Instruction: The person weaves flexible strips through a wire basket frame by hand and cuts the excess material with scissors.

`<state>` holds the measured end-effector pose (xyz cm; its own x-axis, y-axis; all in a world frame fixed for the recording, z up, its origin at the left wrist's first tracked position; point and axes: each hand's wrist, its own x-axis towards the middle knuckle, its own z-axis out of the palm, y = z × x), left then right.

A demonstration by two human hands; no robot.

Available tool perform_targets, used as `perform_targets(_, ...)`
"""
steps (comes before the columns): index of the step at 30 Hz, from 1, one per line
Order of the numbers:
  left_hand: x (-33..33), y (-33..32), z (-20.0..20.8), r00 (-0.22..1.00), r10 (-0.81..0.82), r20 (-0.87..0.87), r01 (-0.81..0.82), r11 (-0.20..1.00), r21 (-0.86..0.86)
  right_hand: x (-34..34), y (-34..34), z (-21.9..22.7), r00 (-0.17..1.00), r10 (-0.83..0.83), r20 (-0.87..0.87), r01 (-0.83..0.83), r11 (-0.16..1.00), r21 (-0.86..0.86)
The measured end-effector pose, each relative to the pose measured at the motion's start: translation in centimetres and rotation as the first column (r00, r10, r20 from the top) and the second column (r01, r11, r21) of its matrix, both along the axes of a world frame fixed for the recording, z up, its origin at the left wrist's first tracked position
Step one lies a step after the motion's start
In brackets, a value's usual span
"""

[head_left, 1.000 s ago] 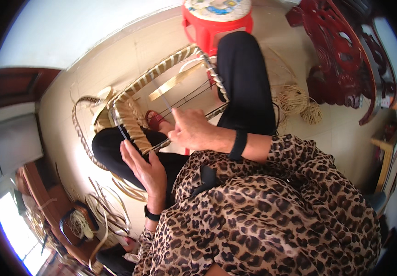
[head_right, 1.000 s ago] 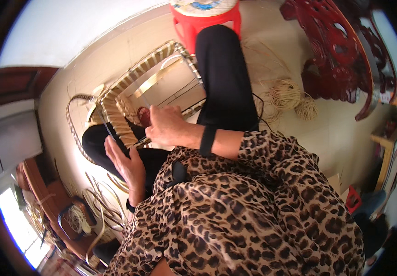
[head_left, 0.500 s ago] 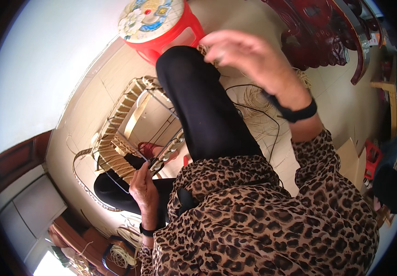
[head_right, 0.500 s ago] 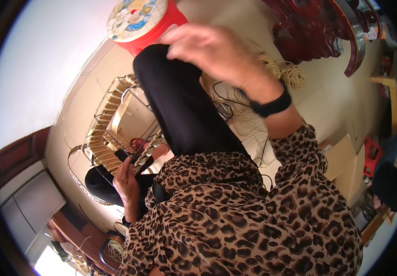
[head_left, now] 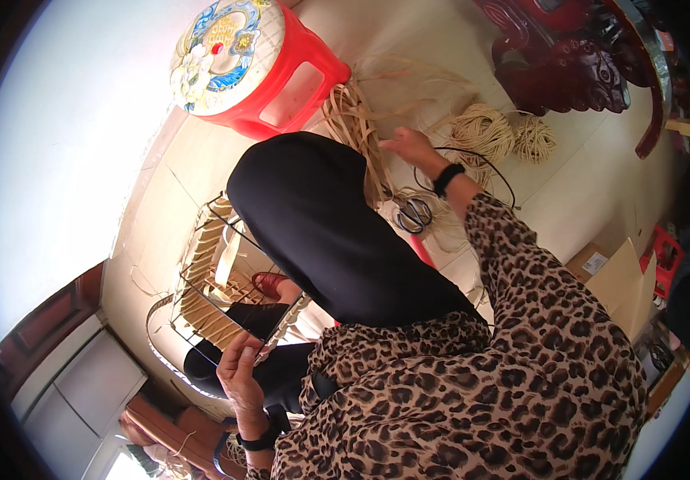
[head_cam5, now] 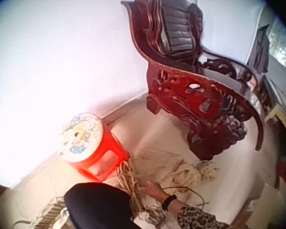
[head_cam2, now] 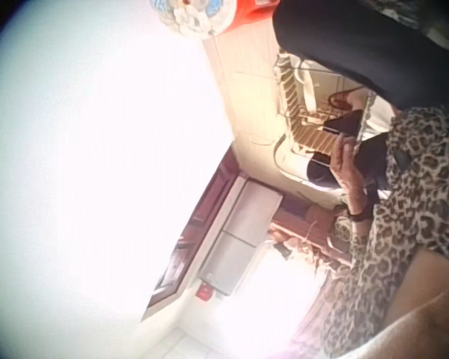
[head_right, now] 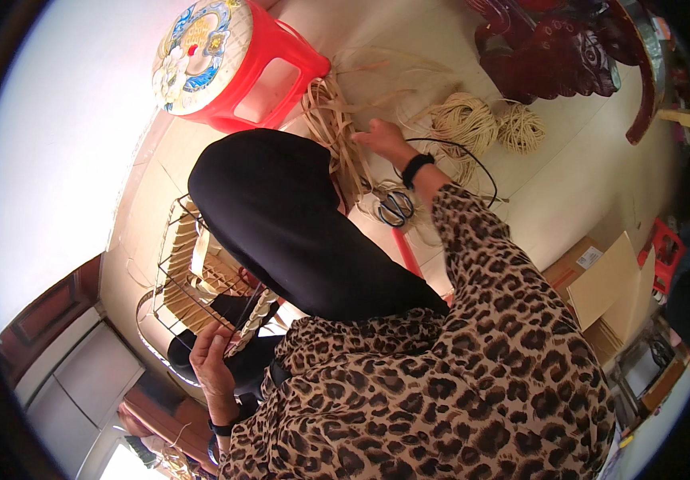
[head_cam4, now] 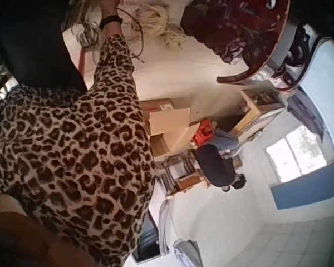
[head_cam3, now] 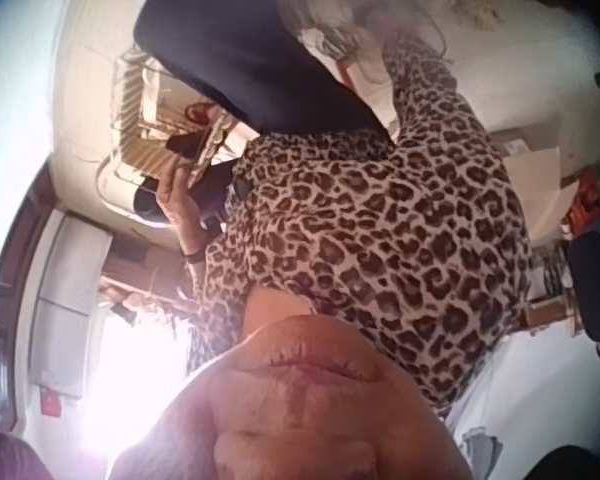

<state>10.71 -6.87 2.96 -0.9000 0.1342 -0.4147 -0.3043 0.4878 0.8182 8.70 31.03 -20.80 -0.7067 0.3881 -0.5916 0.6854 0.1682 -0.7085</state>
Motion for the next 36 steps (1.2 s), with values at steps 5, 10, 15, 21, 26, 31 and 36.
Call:
perform_targets(5, -0.4, 0.7, 0.9, 0.993, 0.119, -0.001, -0.119, 0.992, 0.035, -3.1, -4.2, -4.2, 0.981, -0.186, -0.052, 0.188, 0.981, 0.049)
perform_targets(10, 0.0, 1.0, 1.9, 0.974, 0.19, -0.127, -0.197, 0.979, -0.047, -3.7, -5.9, -6.0, 0.922, -0.388, 0.001, 0.386, 0.919, -0.078)
perform_targets(15, 0.1, 0.9, 2.4, 0.951, 0.147, -0.274, -0.17, 0.983, -0.064, -1.8, -4.6, -5.3, 0.823, -0.56, -0.097, 0.479, 0.775, -0.411)
perform_targets(21, -1.0, 2.0, 3.0, 0.914, 0.076, -0.398, -0.087, 0.996, -0.011, 2.6, -0.5, 1.7, 0.688, -0.566, -0.455, 0.211, 0.756, -0.62)
perform_targets(26, -1.9, 2.8, 3.3, 0.888, 0.036, -0.459, -0.014, 0.999, 0.051, 5.0, 2.4, 7.9, 0.539, -0.742, -0.397, 0.076, 0.513, -0.855)
perform_targets(31, -3.6, 4.2, 3.2, 0.878, 0.022, -0.479, 0.082, 0.978, 0.194, 5.4, 5.5, 12.3, 0.493, -0.538, -0.684, -0.379, 0.575, -0.725)
perform_targets(36, -4.4, 5.5, 3.8, 0.85, -0.161, -0.501, 0.27, 0.951, 0.152, 3.0, 2.2, 17.8, 0.382, -0.33, -0.863, -0.62, 0.601, -0.504)
